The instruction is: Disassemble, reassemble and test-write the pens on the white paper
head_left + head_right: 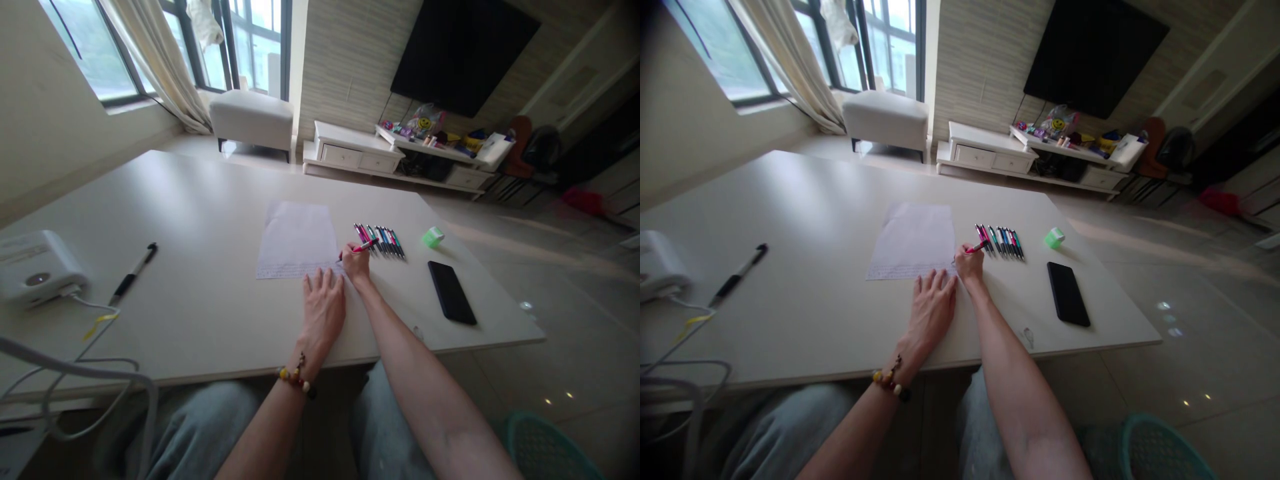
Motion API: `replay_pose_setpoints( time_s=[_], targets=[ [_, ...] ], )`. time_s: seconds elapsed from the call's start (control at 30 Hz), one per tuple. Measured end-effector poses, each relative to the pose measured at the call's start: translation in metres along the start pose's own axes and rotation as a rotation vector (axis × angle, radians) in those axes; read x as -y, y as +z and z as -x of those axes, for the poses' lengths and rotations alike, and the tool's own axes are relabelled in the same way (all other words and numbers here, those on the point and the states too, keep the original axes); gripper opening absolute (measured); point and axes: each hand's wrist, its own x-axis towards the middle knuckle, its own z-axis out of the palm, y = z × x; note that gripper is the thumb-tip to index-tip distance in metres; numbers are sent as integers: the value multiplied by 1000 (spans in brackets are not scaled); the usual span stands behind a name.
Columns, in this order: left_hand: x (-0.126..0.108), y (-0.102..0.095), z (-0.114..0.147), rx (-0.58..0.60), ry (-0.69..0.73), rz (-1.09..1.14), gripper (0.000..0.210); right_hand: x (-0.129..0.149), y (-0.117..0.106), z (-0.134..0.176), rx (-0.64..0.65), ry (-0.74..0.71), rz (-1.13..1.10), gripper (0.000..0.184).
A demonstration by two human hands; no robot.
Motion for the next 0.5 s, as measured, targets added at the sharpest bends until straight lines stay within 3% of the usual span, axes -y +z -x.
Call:
replay_pose_setpoints(
  time_s=[0.5],
  targets=[
    [0, -2, 0, -13, 0, 16, 36, -5, -5, -2, -18, 40, -101, 24]
  ],
)
